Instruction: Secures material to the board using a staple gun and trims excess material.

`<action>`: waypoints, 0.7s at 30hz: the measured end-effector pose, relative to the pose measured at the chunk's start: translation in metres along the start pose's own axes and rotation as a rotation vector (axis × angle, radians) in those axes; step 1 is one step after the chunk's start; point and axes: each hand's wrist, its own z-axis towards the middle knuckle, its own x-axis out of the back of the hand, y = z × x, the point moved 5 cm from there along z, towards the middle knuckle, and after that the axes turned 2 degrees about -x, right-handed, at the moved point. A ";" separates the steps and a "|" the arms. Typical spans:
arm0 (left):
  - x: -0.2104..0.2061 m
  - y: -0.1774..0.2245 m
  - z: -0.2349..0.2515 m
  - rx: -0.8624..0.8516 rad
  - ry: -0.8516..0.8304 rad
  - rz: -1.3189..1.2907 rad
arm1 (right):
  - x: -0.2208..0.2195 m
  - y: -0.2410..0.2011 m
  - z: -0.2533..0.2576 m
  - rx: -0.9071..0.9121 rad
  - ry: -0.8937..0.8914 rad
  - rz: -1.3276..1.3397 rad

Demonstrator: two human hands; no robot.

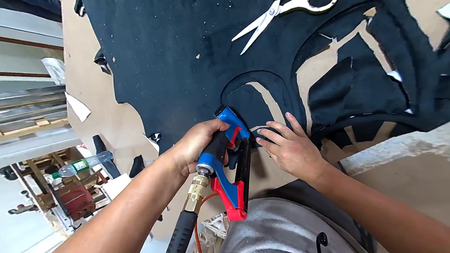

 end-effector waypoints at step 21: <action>-0.037 0.027 -0.001 0.010 -0.063 0.220 | 0.010 0.012 -0.034 -0.070 0.147 -0.031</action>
